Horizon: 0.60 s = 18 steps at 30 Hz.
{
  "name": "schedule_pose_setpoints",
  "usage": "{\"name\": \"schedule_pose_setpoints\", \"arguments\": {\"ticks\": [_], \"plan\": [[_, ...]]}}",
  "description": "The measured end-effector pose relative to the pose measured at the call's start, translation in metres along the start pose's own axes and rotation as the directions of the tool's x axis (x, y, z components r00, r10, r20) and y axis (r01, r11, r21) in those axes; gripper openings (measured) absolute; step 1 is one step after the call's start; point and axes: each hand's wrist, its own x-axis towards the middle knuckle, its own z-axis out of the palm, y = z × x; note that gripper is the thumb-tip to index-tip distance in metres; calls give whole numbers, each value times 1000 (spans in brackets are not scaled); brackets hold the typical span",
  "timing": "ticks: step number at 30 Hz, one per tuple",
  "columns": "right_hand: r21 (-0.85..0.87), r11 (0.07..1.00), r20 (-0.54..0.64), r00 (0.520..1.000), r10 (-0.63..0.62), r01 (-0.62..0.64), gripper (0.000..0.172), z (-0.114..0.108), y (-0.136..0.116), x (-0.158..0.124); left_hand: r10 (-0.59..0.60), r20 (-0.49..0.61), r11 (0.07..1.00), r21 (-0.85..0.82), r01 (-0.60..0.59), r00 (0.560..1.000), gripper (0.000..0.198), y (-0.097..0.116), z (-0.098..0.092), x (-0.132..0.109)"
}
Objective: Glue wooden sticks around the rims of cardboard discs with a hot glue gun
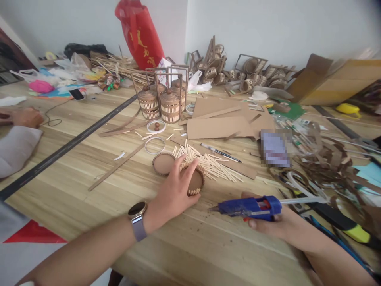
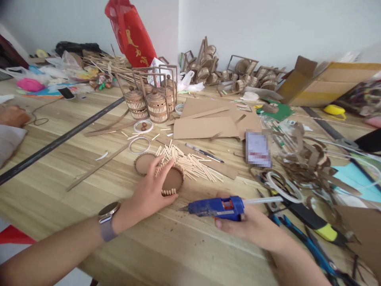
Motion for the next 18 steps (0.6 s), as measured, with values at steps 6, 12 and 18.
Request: {"name": "schedule_pose_setpoints", "arguments": {"ticks": [6,12,18], "plan": [[40,999,-203,979,35,-28,33,19,0,7,-3,1,1000,8,3,1000,101,1,-1,0],[-214,975,-249,962,-116,62,24,27,-5,14,2,7,1000,28,-2,1000,102,2,-2,0],[-320,941,-262,944,-202,113,27,36,5,18,4,4,1000,29,-4,1000,102,2,-2,0]]}}
